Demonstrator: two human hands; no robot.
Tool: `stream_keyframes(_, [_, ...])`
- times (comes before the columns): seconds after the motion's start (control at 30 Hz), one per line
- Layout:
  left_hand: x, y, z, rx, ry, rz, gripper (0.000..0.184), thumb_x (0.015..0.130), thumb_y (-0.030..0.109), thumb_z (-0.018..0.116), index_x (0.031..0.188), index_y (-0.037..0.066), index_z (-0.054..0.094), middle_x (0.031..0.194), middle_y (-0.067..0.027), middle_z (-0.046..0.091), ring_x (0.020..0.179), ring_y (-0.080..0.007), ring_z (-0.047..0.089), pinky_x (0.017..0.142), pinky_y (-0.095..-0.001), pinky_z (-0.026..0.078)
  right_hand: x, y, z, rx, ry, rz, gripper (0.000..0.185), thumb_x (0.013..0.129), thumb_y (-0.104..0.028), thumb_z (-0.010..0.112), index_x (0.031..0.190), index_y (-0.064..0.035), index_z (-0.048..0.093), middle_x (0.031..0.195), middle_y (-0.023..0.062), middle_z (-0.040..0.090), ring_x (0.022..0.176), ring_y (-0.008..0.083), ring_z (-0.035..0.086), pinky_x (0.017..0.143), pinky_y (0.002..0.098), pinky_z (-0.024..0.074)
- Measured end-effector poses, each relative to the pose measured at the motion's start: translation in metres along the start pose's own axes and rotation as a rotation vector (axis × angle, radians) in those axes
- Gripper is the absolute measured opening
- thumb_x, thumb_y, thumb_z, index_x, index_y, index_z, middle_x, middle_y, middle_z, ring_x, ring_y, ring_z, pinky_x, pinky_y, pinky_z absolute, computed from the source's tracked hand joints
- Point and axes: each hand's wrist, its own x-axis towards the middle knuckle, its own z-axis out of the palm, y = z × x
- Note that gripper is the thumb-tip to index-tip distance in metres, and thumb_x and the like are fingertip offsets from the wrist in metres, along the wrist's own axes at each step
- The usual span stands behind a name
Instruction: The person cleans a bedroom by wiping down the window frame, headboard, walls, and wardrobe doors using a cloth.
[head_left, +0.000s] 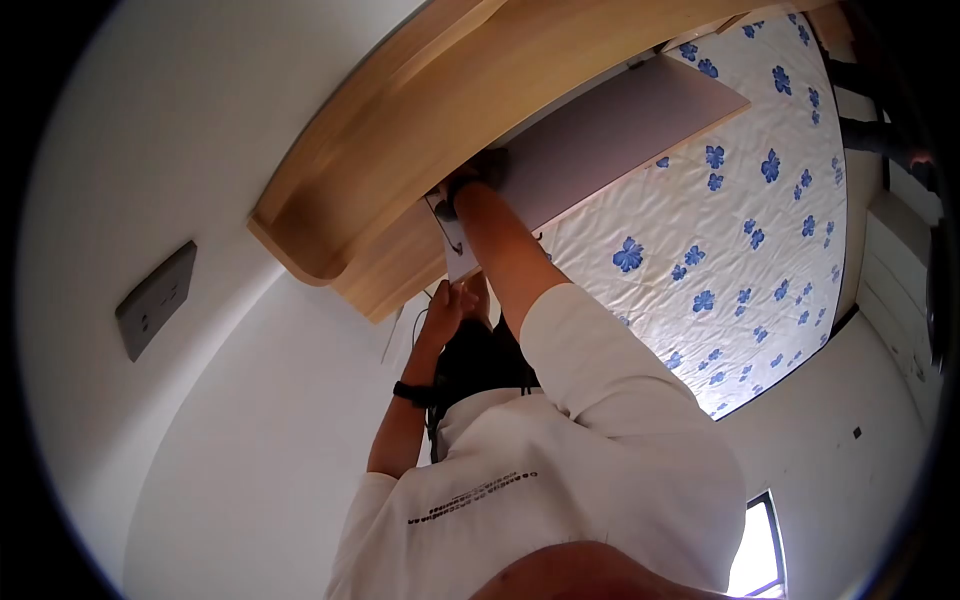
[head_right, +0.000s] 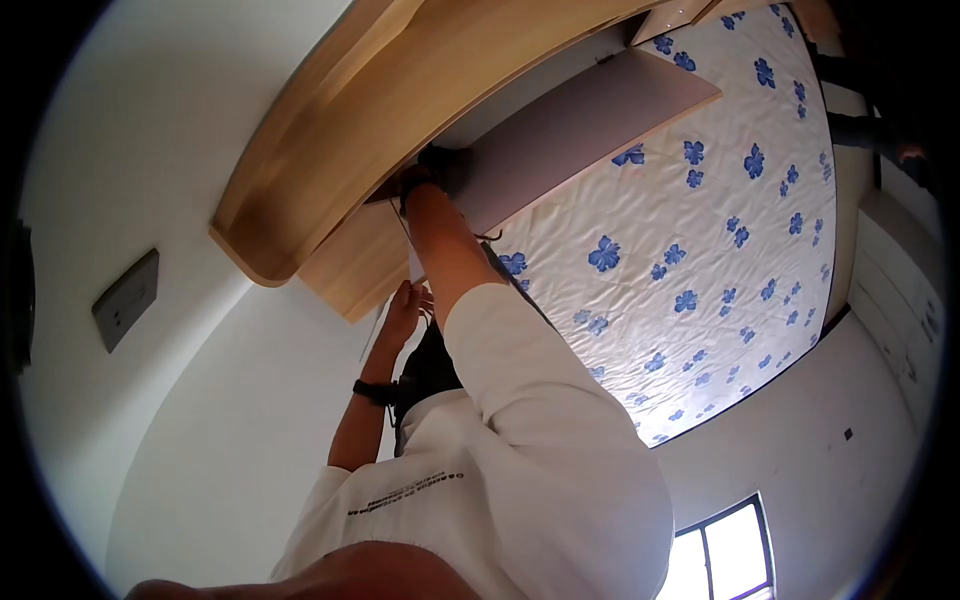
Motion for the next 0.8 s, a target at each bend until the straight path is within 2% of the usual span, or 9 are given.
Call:
stream_keyframes(0.03, [-0.002,0.006,0.000,0.003,-0.006,-0.004,0.026,0.105,0.029,0.038,0.100,0.005,0.047,0.094,-0.0106,0.066,0.081,-0.0182,0.065,0.072,-0.0300,0.051,0.000,0.015,-0.001,0.010,-0.003,0.003,0.054,0.089,-0.037,0.055,0.138,-0.0142,0.054,0.145,0.0095,0.048,0.126,0.0418,0.048,0.094,0.0661,0.0369])
stream_keyframes(0.13, [-0.007,0.024,-0.010,-0.264,-0.080,-0.230,0.022,0.104,0.028,0.043,0.102,0.008,0.051,0.099,-0.0101,0.067,0.087,-0.0171,0.064,0.077,-0.0306,0.051,-0.011,0.097,-0.010,0.013,-0.001,0.151,0.054,0.089,-0.037,0.056,0.137,-0.0140,0.054,0.144,0.0097,0.049,0.126,0.0417,0.049,0.094,0.0658,0.0372])
stream_keyframes(0.23, [-0.006,0.026,-0.014,-0.183,-0.132,-0.209,0.025,0.104,0.031,0.043,0.106,0.009,0.053,0.105,-0.0099,0.068,0.092,-0.0187,0.065,0.085,-0.0345,0.050,-0.010,0.220,-0.002,-0.024,0.020,0.418,0.054,0.088,-0.036,0.056,0.137,-0.0138,0.054,0.144,0.0099,0.049,0.126,0.0416,0.049,0.094,0.0655,0.0375])
stream_keyframes(0.37, [-0.002,0.018,-0.018,-0.173,-0.158,-0.204,0.027,0.104,0.033,0.043,0.106,0.009,0.053,0.106,-0.0091,0.068,0.091,-0.0179,0.065,0.085,-0.0332,0.049,-0.034,0.368,-0.001,-0.081,0.099,0.741,0.054,0.087,-0.036,0.057,0.137,-0.0135,0.055,0.144,0.0102,0.049,0.125,0.0415,0.049,0.094,0.0650,0.0380])
stream_keyframes(0.43, [-0.001,0.012,-0.021,-0.167,-0.153,-0.188,0.026,0.104,0.033,0.044,0.107,0.009,0.053,0.106,-0.0087,0.068,0.091,-0.0177,0.064,0.084,-0.0327,0.049,-0.044,0.399,-0.001,-0.085,0.123,0.813,0.055,0.087,-0.036,0.058,0.137,-0.0133,0.055,0.143,0.0104,0.049,0.125,0.0414,0.049,0.094,0.0648,0.0382])
stream_keyframes(0.57, [-0.003,0.016,-0.017,-0.188,-0.156,-0.164,0.025,0.103,0.032,0.045,0.109,0.009,0.053,0.105,-0.0075,0.068,0.090,-0.0168,0.064,0.084,-0.0319,0.049,-0.047,0.366,-0.003,-0.060,0.121,0.802,0.055,0.086,-0.036,0.058,0.136,-0.0130,0.055,0.143,0.0107,0.050,0.125,0.0413,0.050,0.094,0.0644,0.0386])
stream_keyframes(0.8, [-0.002,0.031,-0.015,-0.255,-0.164,-0.178,0.025,0.103,0.032,0.045,0.106,0.010,0.056,0.100,-0.0057,0.068,0.087,-0.0159,0.064,0.080,-0.0328,0.050,-0.067,0.134,-0.027,0.094,-0.030,0.492,0.056,0.085,-0.036,0.060,0.136,-0.0125,0.055,0.142,0.0112,0.050,0.124,0.0411,0.050,0.095,0.0637,0.0394])
